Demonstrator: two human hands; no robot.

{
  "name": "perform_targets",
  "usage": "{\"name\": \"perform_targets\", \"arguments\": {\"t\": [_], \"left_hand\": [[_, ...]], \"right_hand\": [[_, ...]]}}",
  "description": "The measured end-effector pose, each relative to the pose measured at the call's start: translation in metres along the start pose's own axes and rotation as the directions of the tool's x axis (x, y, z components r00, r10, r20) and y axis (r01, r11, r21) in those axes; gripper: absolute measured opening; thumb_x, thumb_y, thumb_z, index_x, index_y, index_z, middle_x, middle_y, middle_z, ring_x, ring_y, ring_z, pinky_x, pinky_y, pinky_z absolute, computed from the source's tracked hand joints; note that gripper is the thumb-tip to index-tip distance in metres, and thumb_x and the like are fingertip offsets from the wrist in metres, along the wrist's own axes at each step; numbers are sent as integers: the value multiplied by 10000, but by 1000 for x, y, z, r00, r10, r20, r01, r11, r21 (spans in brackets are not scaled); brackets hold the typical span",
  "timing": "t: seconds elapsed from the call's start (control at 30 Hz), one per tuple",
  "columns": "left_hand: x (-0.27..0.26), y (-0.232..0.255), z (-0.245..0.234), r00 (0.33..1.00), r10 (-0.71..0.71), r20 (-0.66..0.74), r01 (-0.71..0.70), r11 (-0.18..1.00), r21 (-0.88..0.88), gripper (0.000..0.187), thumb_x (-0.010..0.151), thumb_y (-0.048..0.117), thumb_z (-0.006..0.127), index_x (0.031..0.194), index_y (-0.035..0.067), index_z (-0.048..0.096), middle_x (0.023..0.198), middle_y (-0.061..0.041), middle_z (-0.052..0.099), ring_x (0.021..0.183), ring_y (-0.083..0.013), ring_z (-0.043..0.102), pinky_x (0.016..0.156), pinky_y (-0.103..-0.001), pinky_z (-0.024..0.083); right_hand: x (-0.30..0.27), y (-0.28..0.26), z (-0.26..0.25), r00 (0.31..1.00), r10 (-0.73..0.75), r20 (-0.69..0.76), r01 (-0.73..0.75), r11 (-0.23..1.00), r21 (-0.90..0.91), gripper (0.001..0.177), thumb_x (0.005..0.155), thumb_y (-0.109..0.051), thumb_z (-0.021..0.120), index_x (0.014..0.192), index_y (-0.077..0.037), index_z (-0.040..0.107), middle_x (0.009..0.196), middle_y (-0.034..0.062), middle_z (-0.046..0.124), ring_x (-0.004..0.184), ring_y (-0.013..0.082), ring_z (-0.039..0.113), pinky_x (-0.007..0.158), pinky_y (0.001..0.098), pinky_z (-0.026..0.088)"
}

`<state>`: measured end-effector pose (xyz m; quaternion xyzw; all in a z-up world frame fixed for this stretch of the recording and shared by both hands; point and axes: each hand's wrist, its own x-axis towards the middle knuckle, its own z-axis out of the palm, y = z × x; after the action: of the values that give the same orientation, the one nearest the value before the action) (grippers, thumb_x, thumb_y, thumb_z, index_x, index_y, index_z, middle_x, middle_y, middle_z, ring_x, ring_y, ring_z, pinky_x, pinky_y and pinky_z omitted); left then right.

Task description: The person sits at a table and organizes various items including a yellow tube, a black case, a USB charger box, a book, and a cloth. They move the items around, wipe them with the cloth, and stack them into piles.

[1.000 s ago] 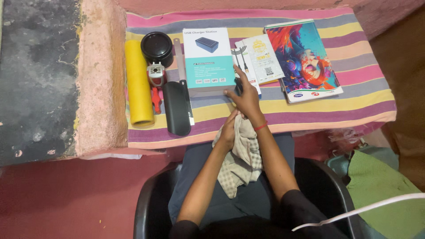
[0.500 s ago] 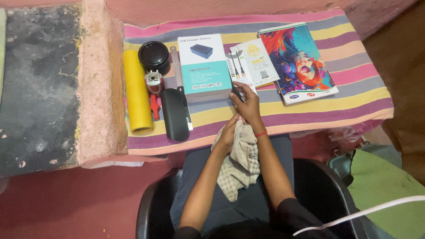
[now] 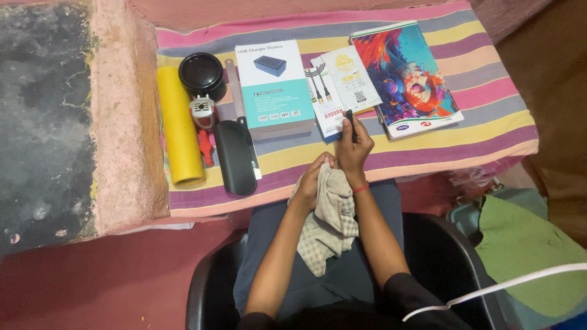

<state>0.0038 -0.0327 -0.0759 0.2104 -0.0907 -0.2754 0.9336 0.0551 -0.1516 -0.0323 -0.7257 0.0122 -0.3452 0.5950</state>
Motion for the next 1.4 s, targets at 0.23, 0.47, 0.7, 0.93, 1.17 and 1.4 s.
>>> {"name": "perform_targets", "arguments": {"t": [0.23,0.47,0.7,0.93,1.17,1.4], "left_hand": [[0,5,5,1000,-5,-13,5,1000,-10,197,1129,226,428,998,99,503,849,-3,506,748,-89,548,679,-230,489],[-2,5,4,1000,-28,-14,28,1000,-3,185,1118,229,431,1002,107,507,837,5,523,733,-82,564,667,-224,494],[2,1,-4,1000,-18,8,18,1000,-19,167,1109,221,459,993,113,512,839,24,502,736,-70,560,665,-219,492],[5,-2,-11,999,10,-44,-15,995,-99,89,1054,141,479,1012,100,546,946,0,579,881,-117,636,814,-271,549],[8,-5,-20,974,-81,-213,48,986,-158,254,1052,227,477,1204,86,624,1054,-31,688,957,-156,685,860,-316,572],[8,-5,-16,1000,-5,-11,3,977,-212,126,1101,169,489,1052,89,573,956,-33,620,910,-165,662,849,-326,572]], "right_hand": [[0,4,5,998,-29,-47,29,1000,-6,281,1074,-138,618,1241,73,700,1061,95,755,942,97,651,808,268,536],[-3,2,1,997,-66,-27,65,998,-10,252,1094,-150,587,1190,61,687,1034,70,723,936,97,634,815,262,521],[2,-27,1,997,77,25,-76,997,-31,211,1077,-193,656,1106,12,699,884,31,644,803,87,534,700,271,446],[38,-78,36,925,-39,378,152,949,-276,482,964,-340,736,1374,-107,633,1092,141,704,978,246,689,832,358,540],[39,-79,64,873,-19,488,223,905,-362,574,903,-467,721,1352,-120,633,1194,188,703,1050,327,703,838,404,548],[62,-72,53,972,-38,233,101,960,-262,289,1027,-276,619,924,-8,652,815,106,641,729,195,614,678,366,482]]}}
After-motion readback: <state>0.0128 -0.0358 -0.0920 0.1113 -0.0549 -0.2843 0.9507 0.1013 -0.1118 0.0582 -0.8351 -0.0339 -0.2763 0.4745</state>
